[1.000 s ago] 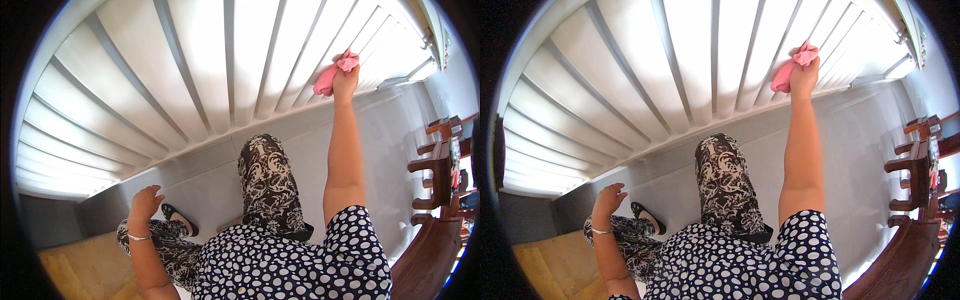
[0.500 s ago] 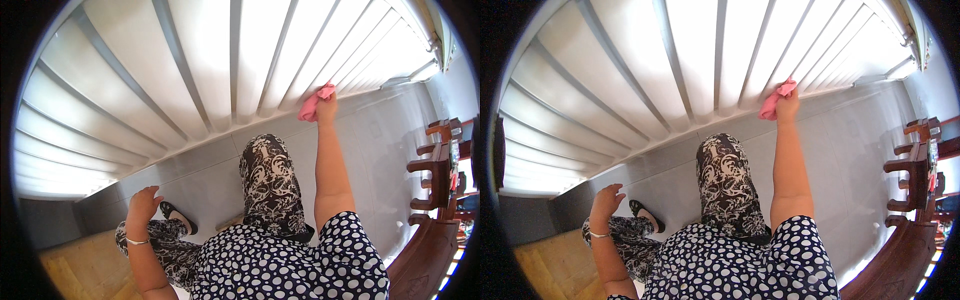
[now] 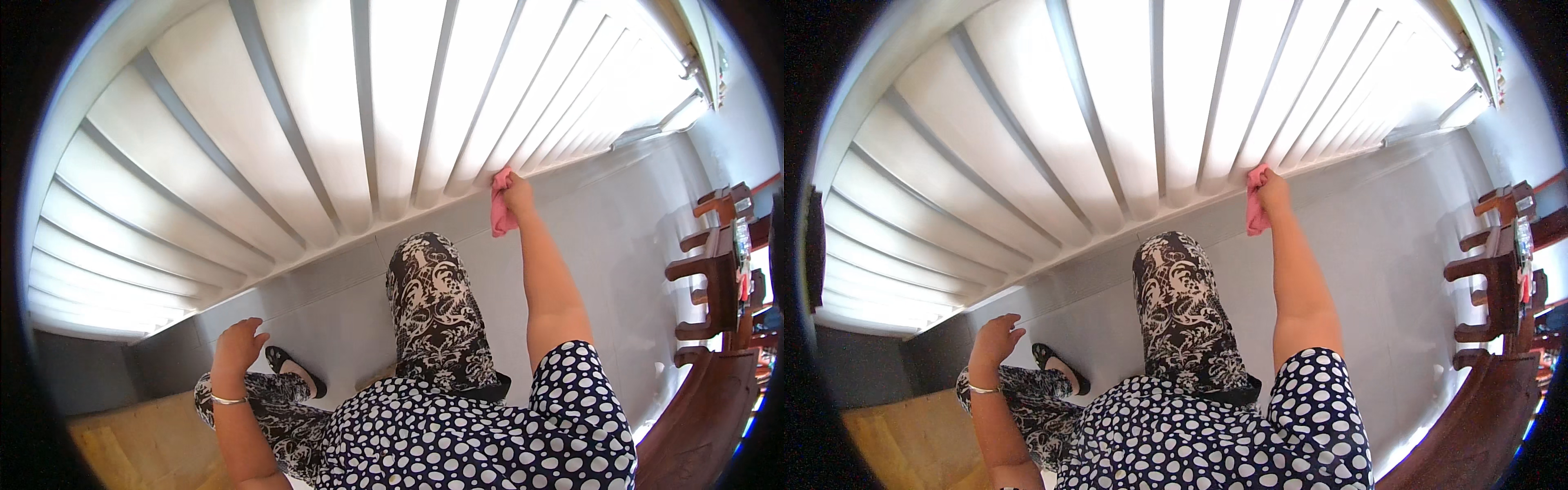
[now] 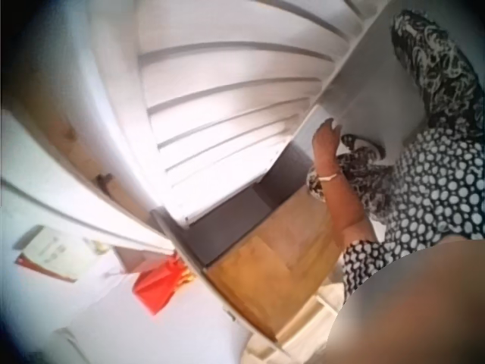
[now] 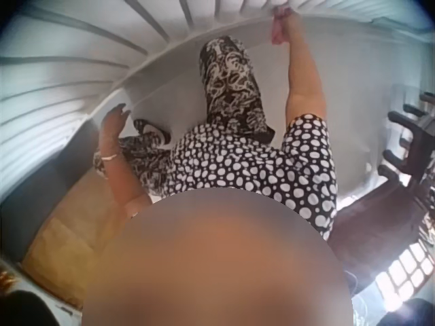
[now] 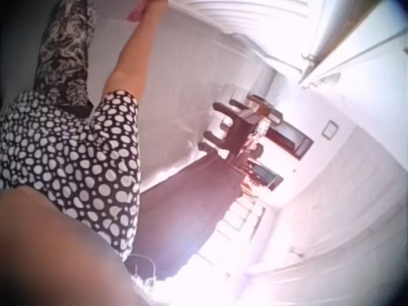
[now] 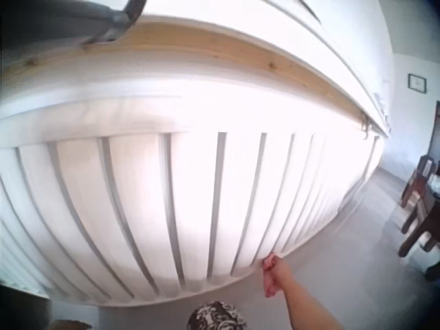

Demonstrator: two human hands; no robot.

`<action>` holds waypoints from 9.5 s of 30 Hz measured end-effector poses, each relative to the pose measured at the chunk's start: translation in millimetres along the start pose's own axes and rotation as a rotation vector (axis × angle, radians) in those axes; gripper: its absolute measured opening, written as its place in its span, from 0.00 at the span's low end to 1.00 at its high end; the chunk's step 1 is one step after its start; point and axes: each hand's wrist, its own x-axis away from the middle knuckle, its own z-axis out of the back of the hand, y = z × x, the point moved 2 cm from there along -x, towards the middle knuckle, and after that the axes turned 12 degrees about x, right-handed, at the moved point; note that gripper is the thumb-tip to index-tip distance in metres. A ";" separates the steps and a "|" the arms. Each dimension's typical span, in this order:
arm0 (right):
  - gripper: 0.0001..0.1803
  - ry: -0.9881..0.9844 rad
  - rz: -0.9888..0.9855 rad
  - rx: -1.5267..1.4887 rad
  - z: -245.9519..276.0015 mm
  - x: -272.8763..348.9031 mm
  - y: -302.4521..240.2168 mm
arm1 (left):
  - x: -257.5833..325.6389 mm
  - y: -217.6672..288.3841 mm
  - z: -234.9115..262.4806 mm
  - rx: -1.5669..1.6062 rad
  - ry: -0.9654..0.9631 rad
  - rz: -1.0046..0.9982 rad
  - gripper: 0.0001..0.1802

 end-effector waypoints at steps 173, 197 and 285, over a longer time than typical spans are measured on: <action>0.27 0.215 0.186 -0.459 87.5 68.4 -144.2 | 26.2 9.8 6.2 0.016 0.069 0.006 0.17; 0.23 0.278 0.260 -0.399 165.6 47.6 -140.9 | 25.3 58.0 9.9 -0.006 0.034 -0.001 0.18; 0.30 0.303 0.350 -0.632 202.8 71.3 -239.6 | 10.3 36.5 12.2 0.005 0.081 -0.079 0.18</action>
